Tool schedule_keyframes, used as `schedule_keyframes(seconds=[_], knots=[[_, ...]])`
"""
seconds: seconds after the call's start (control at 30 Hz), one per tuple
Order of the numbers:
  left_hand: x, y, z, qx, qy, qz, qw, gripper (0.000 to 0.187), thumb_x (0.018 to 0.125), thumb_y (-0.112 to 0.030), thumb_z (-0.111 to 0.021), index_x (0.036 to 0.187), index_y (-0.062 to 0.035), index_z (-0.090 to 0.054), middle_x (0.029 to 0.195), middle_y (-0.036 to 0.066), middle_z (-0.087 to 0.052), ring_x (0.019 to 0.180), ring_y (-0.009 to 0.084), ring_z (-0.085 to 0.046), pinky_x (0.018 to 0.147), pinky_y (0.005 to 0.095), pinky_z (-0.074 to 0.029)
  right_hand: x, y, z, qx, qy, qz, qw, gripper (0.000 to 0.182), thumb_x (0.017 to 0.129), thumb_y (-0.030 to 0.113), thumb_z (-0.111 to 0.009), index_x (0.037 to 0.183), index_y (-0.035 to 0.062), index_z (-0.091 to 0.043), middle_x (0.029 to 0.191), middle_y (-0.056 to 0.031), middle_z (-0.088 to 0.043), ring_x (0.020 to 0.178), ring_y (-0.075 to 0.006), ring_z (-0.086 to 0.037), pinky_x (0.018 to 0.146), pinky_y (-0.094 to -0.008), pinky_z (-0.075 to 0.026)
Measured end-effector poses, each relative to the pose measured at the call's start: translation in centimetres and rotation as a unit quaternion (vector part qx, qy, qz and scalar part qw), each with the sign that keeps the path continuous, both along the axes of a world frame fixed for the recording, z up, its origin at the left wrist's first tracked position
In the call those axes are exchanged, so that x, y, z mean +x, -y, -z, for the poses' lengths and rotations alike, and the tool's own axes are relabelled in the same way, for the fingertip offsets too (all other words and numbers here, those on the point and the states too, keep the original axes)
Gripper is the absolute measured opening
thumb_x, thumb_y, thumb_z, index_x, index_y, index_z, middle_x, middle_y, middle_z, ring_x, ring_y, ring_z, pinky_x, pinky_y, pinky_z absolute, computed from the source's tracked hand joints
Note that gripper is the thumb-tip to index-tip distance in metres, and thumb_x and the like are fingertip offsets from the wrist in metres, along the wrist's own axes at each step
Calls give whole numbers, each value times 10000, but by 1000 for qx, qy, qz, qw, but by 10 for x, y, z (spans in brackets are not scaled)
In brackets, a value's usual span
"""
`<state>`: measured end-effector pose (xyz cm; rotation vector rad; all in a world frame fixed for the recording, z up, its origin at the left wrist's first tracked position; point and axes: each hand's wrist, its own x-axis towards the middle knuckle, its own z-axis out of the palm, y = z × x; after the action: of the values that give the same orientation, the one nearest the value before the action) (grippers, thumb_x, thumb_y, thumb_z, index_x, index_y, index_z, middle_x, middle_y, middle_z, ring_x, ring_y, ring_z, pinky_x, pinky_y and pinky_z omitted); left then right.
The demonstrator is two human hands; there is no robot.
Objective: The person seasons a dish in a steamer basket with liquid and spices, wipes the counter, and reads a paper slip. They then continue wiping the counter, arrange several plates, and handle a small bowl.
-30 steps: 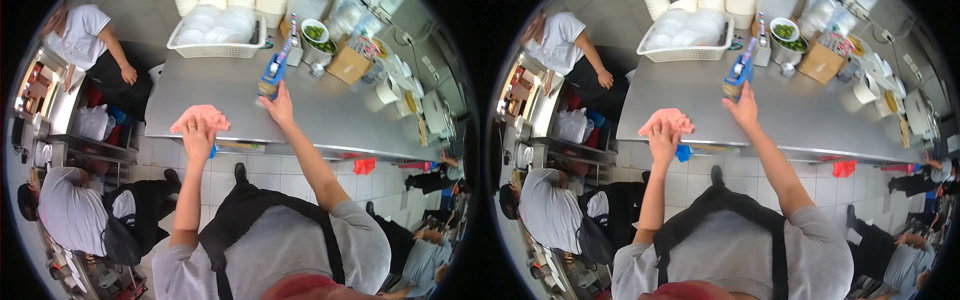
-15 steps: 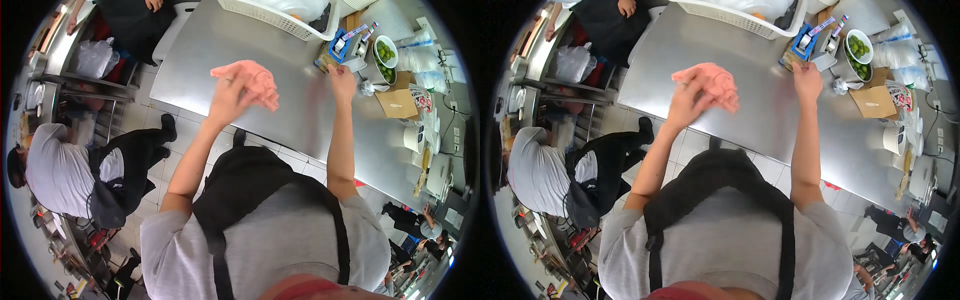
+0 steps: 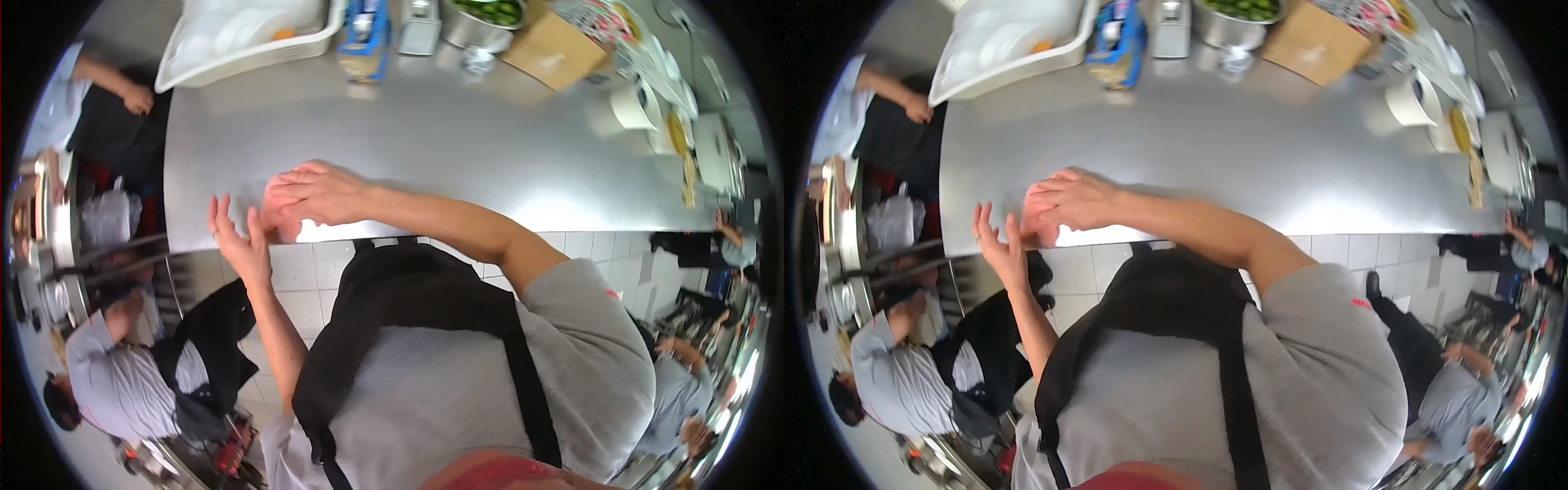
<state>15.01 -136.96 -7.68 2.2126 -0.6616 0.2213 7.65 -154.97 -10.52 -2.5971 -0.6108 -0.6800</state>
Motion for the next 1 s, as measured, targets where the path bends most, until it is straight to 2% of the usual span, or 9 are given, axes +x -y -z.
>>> schedule_keyframes(seconds=[0.1, 0.2, 0.33, 0.43, 0.5, 0.6, 0.77, 0.9, 1.0], knots=[[0, -8, 16, 15, -4, -5, 1000, 440, 832, -225, -608, 1190, -9, -471, 1324, 183, -373, 1149, 310, -427, 845, 373, -394, -42, 71, -25, 192, -153, -10, 969, 336, 680, 162, -628, 1013, 204, -633, 1195, 27, -520, 1187, -191, -422, 941, -389, -352], [-16, 1, 26, 43, 5, -5, 999, 430, 845, -244, -594, 1189, -12, -479, 1317, 181, -372, 1139, 287, -450, 808, 366, -427, -133, 172, 17, -72, -83, 339, 934, 452, 695, 132, -627, 1138, 189, -560, 1192, -51, -539, 1091, -262, -515, 888, -390, -430], [-14, 9, 57, 41, 60, 15, 997, 436, 859, -230, -570, 1190, 30, -454, 1321, 193, -349, 1120, 277, -439, 844, 364, -409, -253, 255, 13, -22, -120, 497, 859, 377, 734, 147, -612, 1106, 131, -555, 1165, -98, -539, 1028, -318, -526, 826, -410, -463], [-23, 27, 57, -65, 38, -98, 992, 446, 874, -223, -550, 1189, 70, -431, 1315, 233, -322, 1082, 305, -472, 840, 359, -427, -306, 255, 15, -35, -47, 698, 714, 314, 769, 119, -571, 1082, 124, -546, 1118, -109, -550, 1037, -291, -503, 856, -391, -434], [-19, 21, 64, -51, 72, -87, 992, 456, 880, -221, -543, 1198, 78, -413, 1330, 261, -282, 1094, 341, -462, 850, 371, -429, -284, 220, -7, -55, 14, 657, 751, 182, 873, 174, -457, 1018, 141, -560, 1162, -96, -539, 1082, -292, -462, 935, -415, -364], [-14, 15, 64, -31, 74, -48, 996, 467, 881, -233, -542, 1206, 71, -400, 1360, 265, -227, 1143, 359, -410, 860, 391, -426, -216, 151, -11, 186, 84, 520, 829, 286, 947, 310, -342, 990, 127, -558, 1163, -120, -541, 1083, -270, -482, 984, -363, -309], [2, 33, 51, 22, 116, 13, 993, 472, 873, -250, -560, 1204, 49, -408, 1372, 235, -219, 1166, 342, -380, 858, 399, -419, -169, 11, -2, 35, -139, 308, 940, 563, 687, 179, -630, 1224, 192, -462, 1321, -43, -400, 1251, -238, -344, 1054, -396, -247], [-8, 78, 22, -119, -29, 51, 991, 505, 844, -277, -590, 1196, 39, -411, 1381, 208, -231, 1202, 358, -358, 855, 430, -411, -229, 43, 13, 86, -121, 355, 923, 576, 644, 96, -674, 1171, 231, -487, 1288, 39, -438, 1215, -210, -394, 1005, -399, -316], [-21, 108, 11, -41, -9, 83, 996, 481, 834, -237, -594, 1200, 19, -416, 1394, 204, -205, 1217, 348, -350, 893, 436, -388, -313, 106, 23, 72, -73, 475, 874, 779, 584, 6, -706, 1255, 290, -431, 1237, 101, -492, 1185, -214, -436, 964, -387, -358]])
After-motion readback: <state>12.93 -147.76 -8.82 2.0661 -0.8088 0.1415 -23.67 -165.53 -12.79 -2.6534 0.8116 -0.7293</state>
